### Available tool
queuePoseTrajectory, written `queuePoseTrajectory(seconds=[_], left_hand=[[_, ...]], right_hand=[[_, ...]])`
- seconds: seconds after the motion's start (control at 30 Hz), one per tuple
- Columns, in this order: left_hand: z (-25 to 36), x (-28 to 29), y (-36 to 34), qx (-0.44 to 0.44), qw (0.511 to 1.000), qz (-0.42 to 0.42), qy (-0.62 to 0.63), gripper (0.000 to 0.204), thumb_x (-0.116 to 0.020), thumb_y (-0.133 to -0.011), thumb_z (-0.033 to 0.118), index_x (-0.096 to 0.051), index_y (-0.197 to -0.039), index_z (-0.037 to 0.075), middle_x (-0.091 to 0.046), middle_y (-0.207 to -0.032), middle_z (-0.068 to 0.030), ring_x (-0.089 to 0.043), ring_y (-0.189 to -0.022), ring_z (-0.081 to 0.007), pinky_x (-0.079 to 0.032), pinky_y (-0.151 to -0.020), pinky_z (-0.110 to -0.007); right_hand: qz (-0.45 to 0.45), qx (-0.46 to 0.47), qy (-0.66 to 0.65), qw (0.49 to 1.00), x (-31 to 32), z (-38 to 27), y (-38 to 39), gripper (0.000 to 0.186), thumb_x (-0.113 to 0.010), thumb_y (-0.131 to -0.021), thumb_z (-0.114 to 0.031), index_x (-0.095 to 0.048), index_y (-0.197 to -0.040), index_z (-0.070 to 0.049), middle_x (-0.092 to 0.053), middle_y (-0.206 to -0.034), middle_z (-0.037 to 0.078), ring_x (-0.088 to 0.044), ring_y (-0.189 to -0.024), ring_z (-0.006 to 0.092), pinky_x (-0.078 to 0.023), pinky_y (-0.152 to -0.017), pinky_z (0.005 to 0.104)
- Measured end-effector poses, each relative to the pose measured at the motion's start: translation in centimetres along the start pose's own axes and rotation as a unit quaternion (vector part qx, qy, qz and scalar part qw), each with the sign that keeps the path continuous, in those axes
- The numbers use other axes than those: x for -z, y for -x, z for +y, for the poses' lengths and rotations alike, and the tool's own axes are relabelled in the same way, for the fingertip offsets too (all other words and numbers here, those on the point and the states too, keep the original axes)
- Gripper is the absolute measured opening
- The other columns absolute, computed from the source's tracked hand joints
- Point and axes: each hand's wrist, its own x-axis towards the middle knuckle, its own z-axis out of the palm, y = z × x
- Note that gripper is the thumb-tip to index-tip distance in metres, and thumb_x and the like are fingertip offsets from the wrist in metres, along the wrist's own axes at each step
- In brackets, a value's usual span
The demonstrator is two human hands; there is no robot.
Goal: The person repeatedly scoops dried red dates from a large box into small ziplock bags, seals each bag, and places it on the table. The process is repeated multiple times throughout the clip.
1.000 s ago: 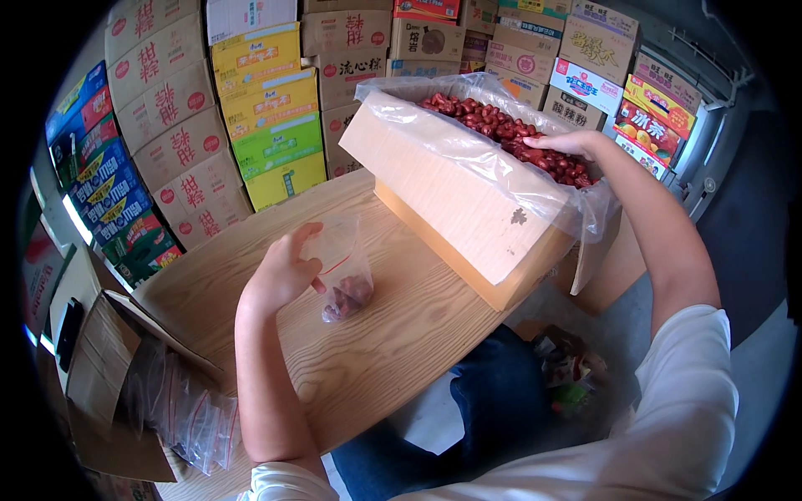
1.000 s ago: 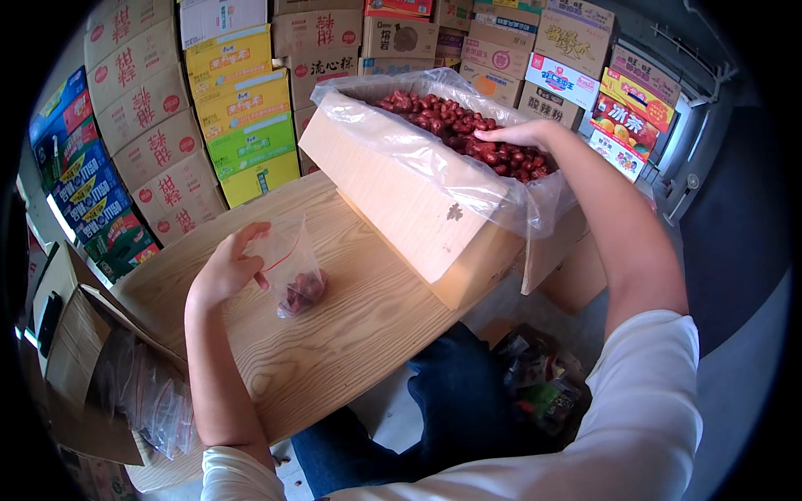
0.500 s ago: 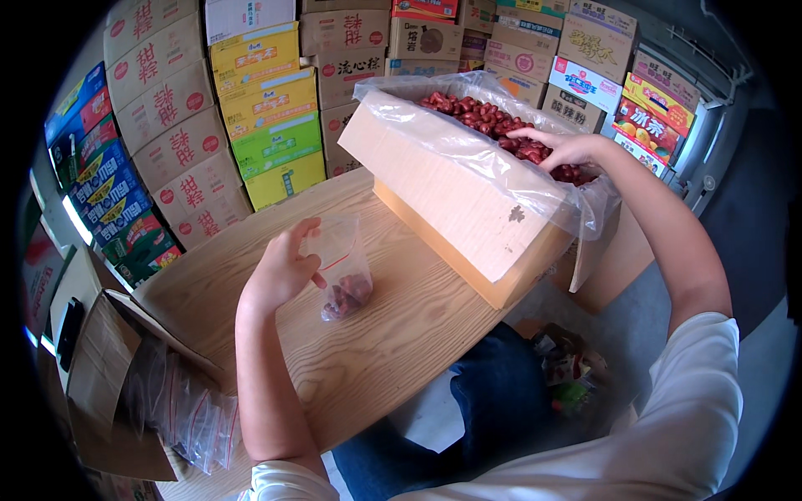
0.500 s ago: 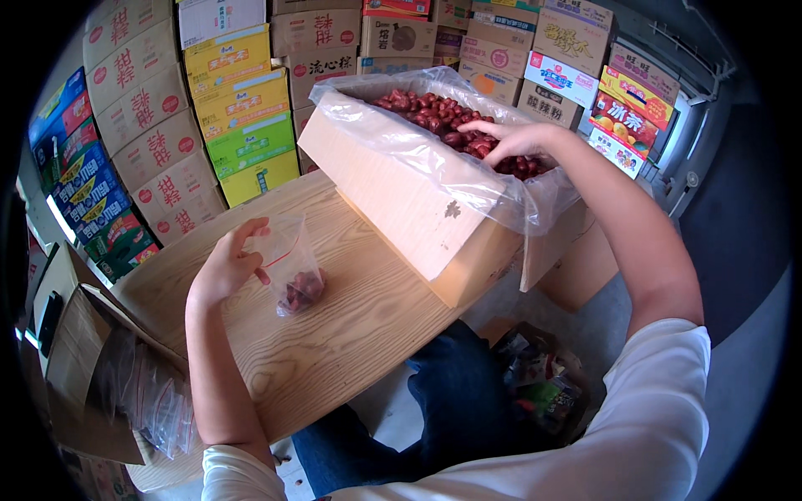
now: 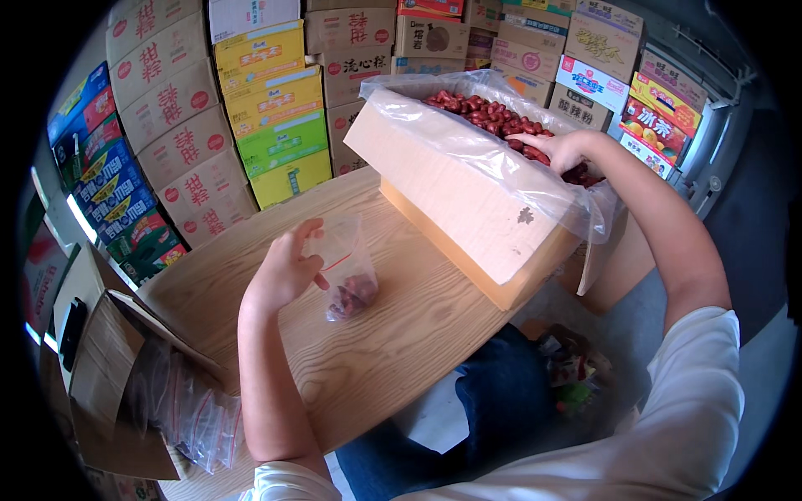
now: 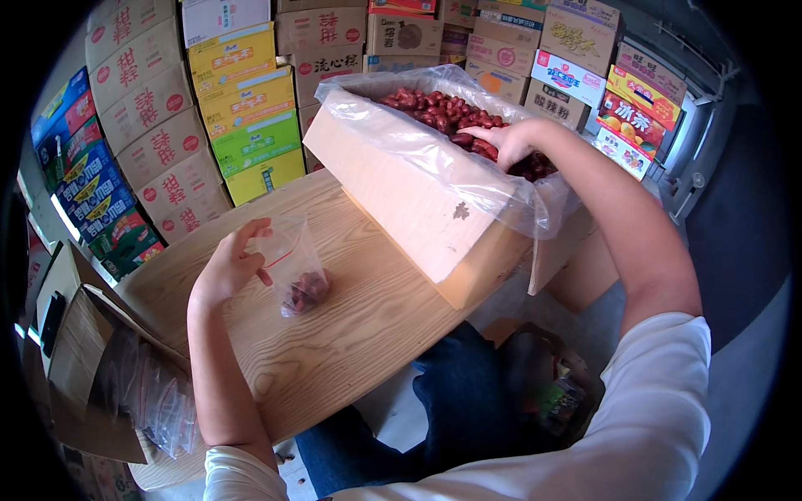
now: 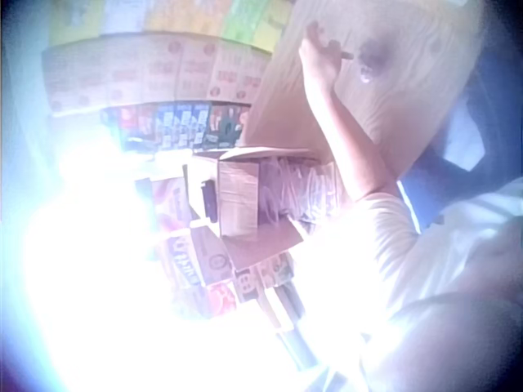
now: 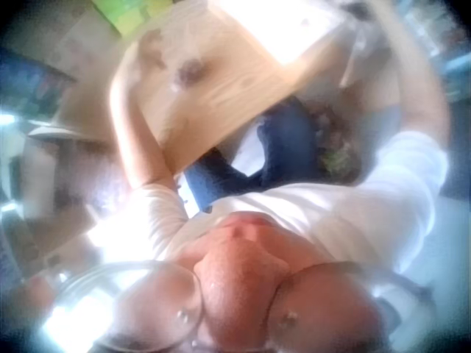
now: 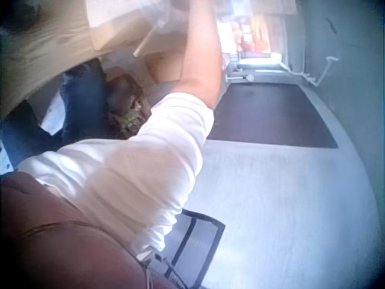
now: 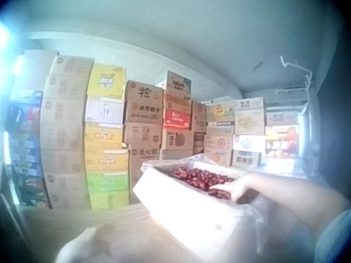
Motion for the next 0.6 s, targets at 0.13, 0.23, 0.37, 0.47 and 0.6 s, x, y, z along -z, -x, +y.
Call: queuePoseTrajectory(seconds=[0.13, 0.23, 0.37, 0.47, 0.6], left_hand=[[0.1, 0.0, 0.2, -0.006, 1.000, 0.000, -0.007, 0.057, -0.044, -0.075, -0.009, -0.040, -0.133, -0.007, -0.052, -0.125, -0.0212, -0.066, -0.061, -0.0216, -0.052, -0.060, -0.030], [0.0, 0.3, 0.5, -0.001, 1.000, 0.000, -0.014, 0.056, -0.045, -0.076, -0.008, -0.041, -0.132, -0.007, -0.053, -0.123, -0.0211, -0.067, -0.062, -0.0220, -0.051, -0.061, -0.031], [0.0, 0.2, 0.2, -0.009, 1.000, -0.008, -0.010, 0.059, -0.043, -0.074, -0.009, -0.040, -0.134, -0.007, -0.051, -0.126, -0.0210, -0.066, -0.062, -0.0209, -0.052, -0.061, -0.030], [-0.1, 0.3, 0.2, -0.009, 1.000, -0.001, -0.023, 0.055, -0.045, -0.076, -0.007, -0.041, -0.131, -0.008, -0.054, -0.123, -0.0218, -0.067, -0.063, -0.0222, -0.051, -0.063, -0.032], [0.2, 0.2, 0.3, -0.007, 1.000, 0.003, -0.022, 0.053, -0.046, -0.077, -0.006, -0.043, -0.130, -0.008, -0.056, -0.121, -0.0227, -0.068, -0.063, -0.0234, -0.051, -0.064, -0.033]], right_hand=[[-0.015, 0.001, -0.006, 1.000, 0.3, -0.3, 0.4, 0.122, -0.083, -0.060, -0.021, -0.003, -0.152, -0.025, -0.028, -0.150, 0.021, -0.030, -0.139, 0.0294, -0.029, -0.109, 0.0367], [-0.006, 0.006, 0.001, 1.000, 0.5, -1.7, 0.9, 0.116, -0.081, -0.061, -0.017, -0.009, -0.151, -0.024, -0.032, -0.148, 0.022, -0.034, -0.136, 0.0297, -0.031, -0.107, 0.0362], [0.070, 0.041, 0.036, 0.996, -0.6, 1.7, -0.8, 0.106, -0.081, -0.055, -0.010, -0.024, -0.144, -0.018, -0.042, -0.139, 0.020, -0.044, -0.127, 0.0311, -0.036, -0.104, 0.0368], [0.149, 0.088, 0.028, 0.984, -1.8, 2.1, -1.0, 0.096, -0.079, -0.053, -0.007, -0.036, -0.138, -0.013, -0.048, -0.133, 0.021, -0.047, -0.123, 0.0341, -0.038, -0.104, 0.0386], [0.221, 0.125, 0.025, 0.967, -2.8, 3.2, -1.5, 0.088, -0.076, -0.055, -0.003, -0.041, -0.135, -0.012, -0.052, -0.127, 0.020, -0.048, -0.121, 0.0350, -0.039, -0.102, 0.0399]])
